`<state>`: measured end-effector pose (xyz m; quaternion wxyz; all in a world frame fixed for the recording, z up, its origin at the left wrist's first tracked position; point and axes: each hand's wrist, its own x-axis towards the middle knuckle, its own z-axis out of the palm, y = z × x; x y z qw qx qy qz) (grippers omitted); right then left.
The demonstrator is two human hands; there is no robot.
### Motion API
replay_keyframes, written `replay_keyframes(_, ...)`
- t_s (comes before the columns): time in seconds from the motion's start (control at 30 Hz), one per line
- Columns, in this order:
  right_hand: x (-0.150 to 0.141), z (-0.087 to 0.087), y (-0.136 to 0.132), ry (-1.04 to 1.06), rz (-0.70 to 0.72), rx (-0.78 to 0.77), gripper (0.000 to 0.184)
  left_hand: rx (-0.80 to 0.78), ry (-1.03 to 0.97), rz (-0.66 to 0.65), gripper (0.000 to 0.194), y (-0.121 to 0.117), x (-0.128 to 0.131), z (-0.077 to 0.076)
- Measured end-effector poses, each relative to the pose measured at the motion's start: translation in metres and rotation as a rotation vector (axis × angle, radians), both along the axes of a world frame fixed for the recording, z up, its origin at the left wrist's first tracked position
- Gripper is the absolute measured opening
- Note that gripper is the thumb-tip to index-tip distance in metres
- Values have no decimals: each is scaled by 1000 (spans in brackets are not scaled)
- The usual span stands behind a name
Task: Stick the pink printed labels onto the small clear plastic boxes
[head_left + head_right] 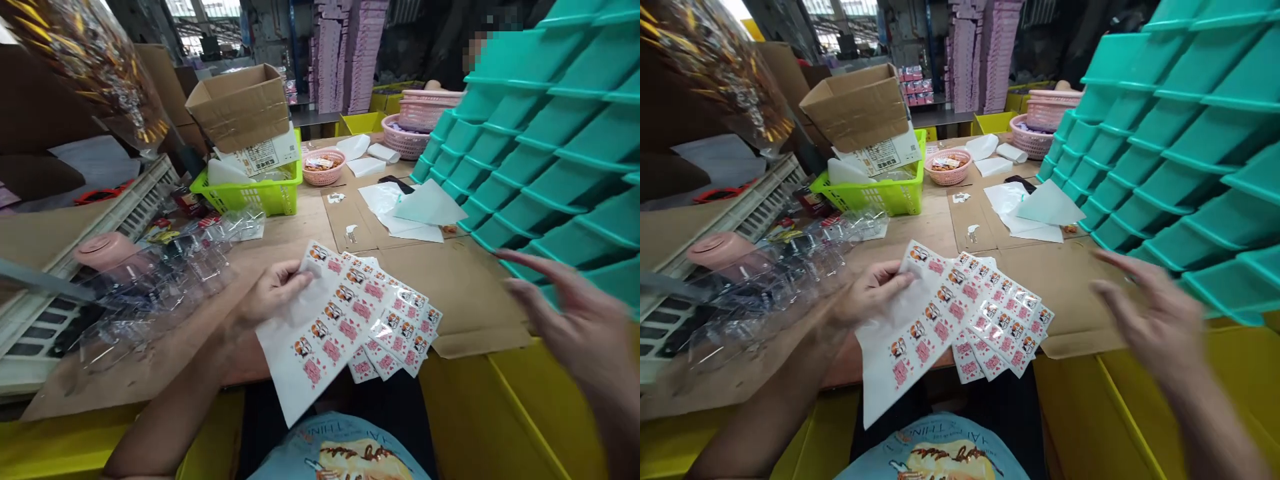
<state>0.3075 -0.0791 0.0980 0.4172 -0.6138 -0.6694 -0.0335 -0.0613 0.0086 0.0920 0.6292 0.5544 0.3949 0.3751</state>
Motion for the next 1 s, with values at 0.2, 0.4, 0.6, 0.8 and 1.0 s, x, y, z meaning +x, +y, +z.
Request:
replay_keyframes(0.2,-125,-6,69,179,547,-338,40,-35,-147,45,21,-5,41,-28)
replay_keyframes(0.4,-149,-32,75,-272,435,92,16,-94,-209,150,19,-1,36,-52)
replay_keyframes(0.6,-158,-39,77,-234,396,105,13,-180,-288,84,22,-4,37,-60)
replay_keyframes(0.8,-164,-56,84,-63,538,87,12,58,-142,129,15,2,37,-64)
replay_keyframes(1.0,-156,-59,101,318,407,32,15,-60,-126,151,15,6,37,-68)
